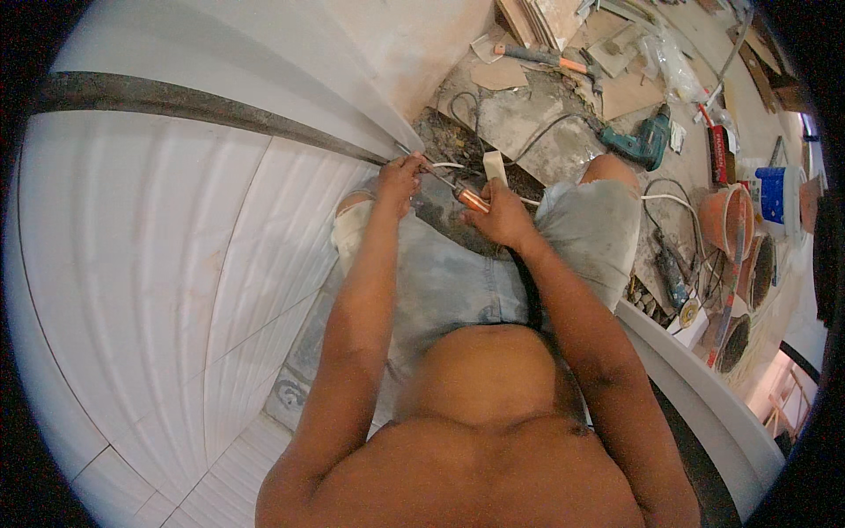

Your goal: The person installs a white wall panel by measuring the wall, marking positions, and securing the panel with screws using a screwdriver. The person sits on the floor during the task and uses a tape measure and screwdriver.

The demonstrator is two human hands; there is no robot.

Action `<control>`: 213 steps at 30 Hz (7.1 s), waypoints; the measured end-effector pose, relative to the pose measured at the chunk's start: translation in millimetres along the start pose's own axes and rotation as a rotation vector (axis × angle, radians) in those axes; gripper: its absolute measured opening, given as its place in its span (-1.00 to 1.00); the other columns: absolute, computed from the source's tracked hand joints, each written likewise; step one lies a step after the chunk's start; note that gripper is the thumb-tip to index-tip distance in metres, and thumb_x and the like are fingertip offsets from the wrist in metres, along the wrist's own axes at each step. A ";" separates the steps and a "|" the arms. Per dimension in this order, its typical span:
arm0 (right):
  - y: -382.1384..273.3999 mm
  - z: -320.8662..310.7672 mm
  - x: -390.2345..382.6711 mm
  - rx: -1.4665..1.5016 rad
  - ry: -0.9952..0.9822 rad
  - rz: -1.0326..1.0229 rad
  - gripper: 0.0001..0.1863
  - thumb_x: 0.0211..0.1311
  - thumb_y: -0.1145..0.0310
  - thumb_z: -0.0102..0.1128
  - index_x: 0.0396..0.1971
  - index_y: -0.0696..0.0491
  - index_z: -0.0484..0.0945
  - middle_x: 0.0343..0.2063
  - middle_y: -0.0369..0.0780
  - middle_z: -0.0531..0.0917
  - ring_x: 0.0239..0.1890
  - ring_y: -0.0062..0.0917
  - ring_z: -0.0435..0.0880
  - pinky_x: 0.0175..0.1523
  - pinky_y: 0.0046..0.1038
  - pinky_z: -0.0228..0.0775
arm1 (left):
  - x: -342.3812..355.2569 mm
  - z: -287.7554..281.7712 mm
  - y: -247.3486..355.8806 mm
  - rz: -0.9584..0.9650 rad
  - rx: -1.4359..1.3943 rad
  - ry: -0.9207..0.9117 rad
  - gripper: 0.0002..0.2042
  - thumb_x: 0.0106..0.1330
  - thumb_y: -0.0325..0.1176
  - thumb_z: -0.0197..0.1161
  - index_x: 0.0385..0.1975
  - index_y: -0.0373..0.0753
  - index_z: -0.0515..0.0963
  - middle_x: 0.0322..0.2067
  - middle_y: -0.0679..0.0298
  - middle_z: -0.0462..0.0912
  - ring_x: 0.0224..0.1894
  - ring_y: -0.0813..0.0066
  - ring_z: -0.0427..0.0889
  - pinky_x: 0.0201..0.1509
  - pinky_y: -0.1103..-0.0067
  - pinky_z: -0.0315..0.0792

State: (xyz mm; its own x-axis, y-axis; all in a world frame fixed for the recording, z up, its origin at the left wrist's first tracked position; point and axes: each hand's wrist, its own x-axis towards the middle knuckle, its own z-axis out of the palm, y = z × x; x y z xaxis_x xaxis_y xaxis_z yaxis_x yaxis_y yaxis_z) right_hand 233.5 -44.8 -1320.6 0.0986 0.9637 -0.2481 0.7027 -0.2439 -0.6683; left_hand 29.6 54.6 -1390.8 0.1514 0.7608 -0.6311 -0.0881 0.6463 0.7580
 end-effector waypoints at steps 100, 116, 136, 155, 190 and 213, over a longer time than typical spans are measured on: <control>7.1 -4.4 -12.9 0.193 -0.284 0.305 -0.49 0.18 0.06 0.34 -0.15 0.19 0.44 -0.23 0.02 0.55 -0.07 -0.11 0.55 0.02 -0.20 0.40 | -22.7 12.5 4.5 -0.050 0.098 -0.163 -0.75 0.34 -0.18 0.28 -0.26 -0.27 0.60 -0.33 0.30 0.72 -0.72 0.72 0.18 -0.67 0.68 0.09; 32.2 4.3 -4.5 0.318 -0.261 0.386 -0.42 0.08 0.05 0.44 -0.17 0.27 0.49 -0.31 -0.01 0.63 -0.19 -0.24 0.63 -0.11 -0.29 0.45 | -26.8 10.3 12.2 -0.122 -0.049 -0.316 -0.76 0.31 -0.16 0.31 -0.34 -0.22 0.57 -0.43 0.34 0.66 -0.71 0.74 0.20 -0.69 0.69 0.05; 61.9 39.9 -12.3 0.451 0.220 0.408 -0.46 0.31 -0.02 0.19 -0.13 0.25 0.49 -0.49 -0.13 0.57 -0.58 -0.43 0.55 -0.50 -0.38 0.43 | -20.3 19.4 0.0 -0.099 0.011 -0.109 -0.78 0.34 -0.19 0.28 -0.30 -0.24 0.57 -0.35 0.26 0.72 -0.74 0.72 0.16 -0.70 0.68 0.06; 31.6 4.2 -18.4 0.859 -0.139 0.846 -0.54 0.45 -0.02 -0.05 -0.25 0.16 0.48 -0.53 -0.08 0.53 -0.65 -0.37 0.50 -0.58 -0.28 0.44 | -15.4 14.9 -4.0 -0.069 0.043 -0.184 -0.76 0.30 -0.14 0.32 -0.36 -0.22 0.63 -0.49 0.39 0.67 -0.72 0.68 0.16 -0.63 0.61 0.07; 9.1 7.1 -20.4 1.046 0.127 0.702 -0.51 0.36 -0.14 0.04 -0.14 0.04 0.52 -0.58 -0.25 0.52 -0.67 -0.55 0.43 -0.63 -0.43 0.31 | -16.9 28.7 -2.6 -0.021 0.006 -0.106 -0.76 0.35 -0.18 0.26 -0.30 -0.27 0.58 -0.37 0.30 0.71 -0.76 0.76 0.13 -0.73 0.72 0.04; 45.2 23.4 2.6 0.838 0.000 0.754 -0.50 0.39 -0.09 0.03 -0.13 0.12 0.49 -0.57 -0.19 0.56 -0.71 -0.51 0.45 -0.69 -0.37 0.30 | -22.7 32.5 -4.2 -0.013 0.003 -0.165 -0.73 0.43 -0.18 0.15 -0.26 -0.28 0.61 -0.33 0.29 0.71 -0.75 0.75 0.20 -0.75 0.72 0.07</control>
State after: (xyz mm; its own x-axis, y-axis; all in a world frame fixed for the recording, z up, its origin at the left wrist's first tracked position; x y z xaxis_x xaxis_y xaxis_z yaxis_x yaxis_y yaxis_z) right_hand 249.0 -55.9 -1367.9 0.2979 0.5398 -0.7873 -0.2312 -0.7595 -0.6081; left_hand 58.6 32.7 -1374.3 0.3122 0.7320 -0.6055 -0.0821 0.6558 0.7505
